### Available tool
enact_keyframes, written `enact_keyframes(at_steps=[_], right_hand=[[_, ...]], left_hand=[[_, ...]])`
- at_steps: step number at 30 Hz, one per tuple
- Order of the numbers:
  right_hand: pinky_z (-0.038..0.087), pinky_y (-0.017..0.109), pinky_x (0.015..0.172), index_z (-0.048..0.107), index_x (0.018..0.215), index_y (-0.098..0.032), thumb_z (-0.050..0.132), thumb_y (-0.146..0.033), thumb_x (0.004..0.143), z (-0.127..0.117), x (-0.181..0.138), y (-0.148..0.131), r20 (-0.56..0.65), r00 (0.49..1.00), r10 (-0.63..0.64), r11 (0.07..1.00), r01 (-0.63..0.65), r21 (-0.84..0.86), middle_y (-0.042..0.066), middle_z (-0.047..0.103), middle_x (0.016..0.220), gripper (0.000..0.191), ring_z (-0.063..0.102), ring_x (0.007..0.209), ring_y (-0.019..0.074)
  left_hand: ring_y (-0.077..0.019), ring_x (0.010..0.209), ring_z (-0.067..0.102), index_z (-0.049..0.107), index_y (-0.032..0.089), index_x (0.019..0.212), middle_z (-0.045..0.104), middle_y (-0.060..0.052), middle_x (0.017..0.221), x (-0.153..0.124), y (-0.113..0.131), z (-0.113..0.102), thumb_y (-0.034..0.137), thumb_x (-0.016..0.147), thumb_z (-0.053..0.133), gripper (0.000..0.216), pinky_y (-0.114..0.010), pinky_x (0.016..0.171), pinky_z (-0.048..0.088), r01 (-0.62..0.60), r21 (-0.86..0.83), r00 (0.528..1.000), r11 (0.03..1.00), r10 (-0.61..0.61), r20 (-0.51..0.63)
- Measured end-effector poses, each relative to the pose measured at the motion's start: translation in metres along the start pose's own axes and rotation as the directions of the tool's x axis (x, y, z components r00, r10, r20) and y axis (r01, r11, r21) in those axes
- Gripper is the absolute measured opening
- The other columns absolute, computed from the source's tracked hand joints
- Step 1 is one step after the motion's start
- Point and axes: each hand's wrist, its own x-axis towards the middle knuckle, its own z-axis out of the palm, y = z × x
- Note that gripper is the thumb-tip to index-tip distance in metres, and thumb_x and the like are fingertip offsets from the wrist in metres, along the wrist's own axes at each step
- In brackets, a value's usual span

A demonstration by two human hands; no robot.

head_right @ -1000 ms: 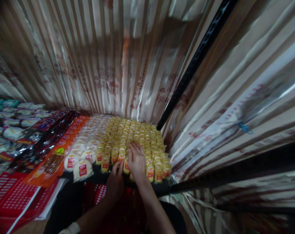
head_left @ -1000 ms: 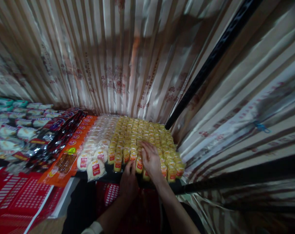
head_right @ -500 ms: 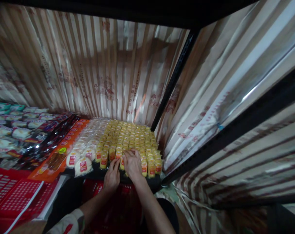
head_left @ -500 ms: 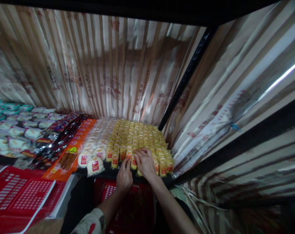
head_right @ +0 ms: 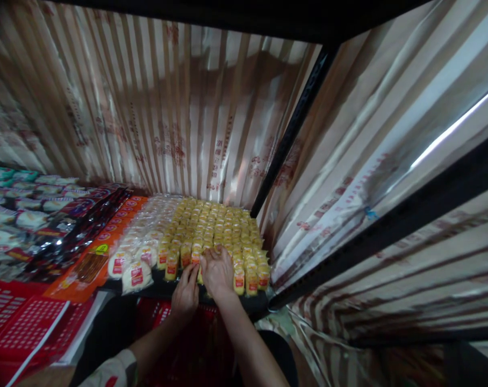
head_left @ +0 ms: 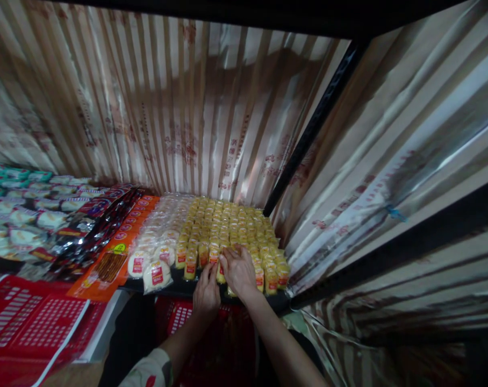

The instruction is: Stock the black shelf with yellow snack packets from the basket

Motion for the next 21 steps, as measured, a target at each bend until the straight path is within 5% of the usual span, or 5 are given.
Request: enact_keyframes(at_steps=[7,12,16,21], right_hand=[[0.029,0.04,0.1,0.064,0.104,-0.017,0.035,-0.029,0.093,0.006,-0.001,-0.002,-0.015,1.0,-0.002,1.0,0.002,0.012,0.006,0.067,0.107,0.033,0.042,0.122,0.0237],[0.028,0.044,0.102,0.062,0.111,-0.014,0.038,-0.03,0.092,0.014,-0.007,-0.001,-0.079,0.997,0.001,1.0,0.0,0.014,0.01,0.065,0.113,0.035,0.038,0.125,0.0256],[0.028,0.045,0.102,0.063,0.109,-0.016,0.035,-0.026,0.092,0.013,-0.009,-0.001,-0.114,0.993,0.02,0.999,-0.015,0.041,0.008,0.065,0.112,0.034,0.038,0.124,0.0266],[0.027,0.049,0.101,0.061,0.113,-0.018,0.041,-0.027,0.09,0.011,-0.007,-0.001,-0.111,0.993,0.03,0.999,-0.028,0.022,0.01,0.062,0.113,0.033,0.043,0.117,0.0293]], left_hand=[[-0.0171,0.123,0.043,0.044,0.01,0.131,0.047,-0.012,0.13,-0.001,-0.006,0.004,0.005,0.078,0.033,0.054,-0.03,0.105,0.037,-0.057,-0.094,0.997,0.994,0.051,-0.063],[-0.0184,0.112,0.049,0.055,0.012,0.117,0.054,-0.012,0.115,0.008,0.007,-0.02,0.007,0.082,0.032,0.042,-0.034,0.098,0.043,-0.123,-0.155,0.983,0.98,0.098,-0.159],[-0.0196,0.101,0.051,0.065,0.016,0.086,0.058,-0.009,0.103,0.049,0.024,-0.054,0.01,0.083,0.037,0.029,-0.037,0.092,0.045,-0.172,-0.113,0.973,0.979,0.15,-0.176],[-0.0224,0.116,0.043,0.063,0.016,0.102,0.058,-0.009,0.114,0.116,0.033,-0.073,0.01,0.08,0.042,0.031,-0.041,0.1,0.038,-0.272,0.068,0.962,0.96,0.272,0.01]])
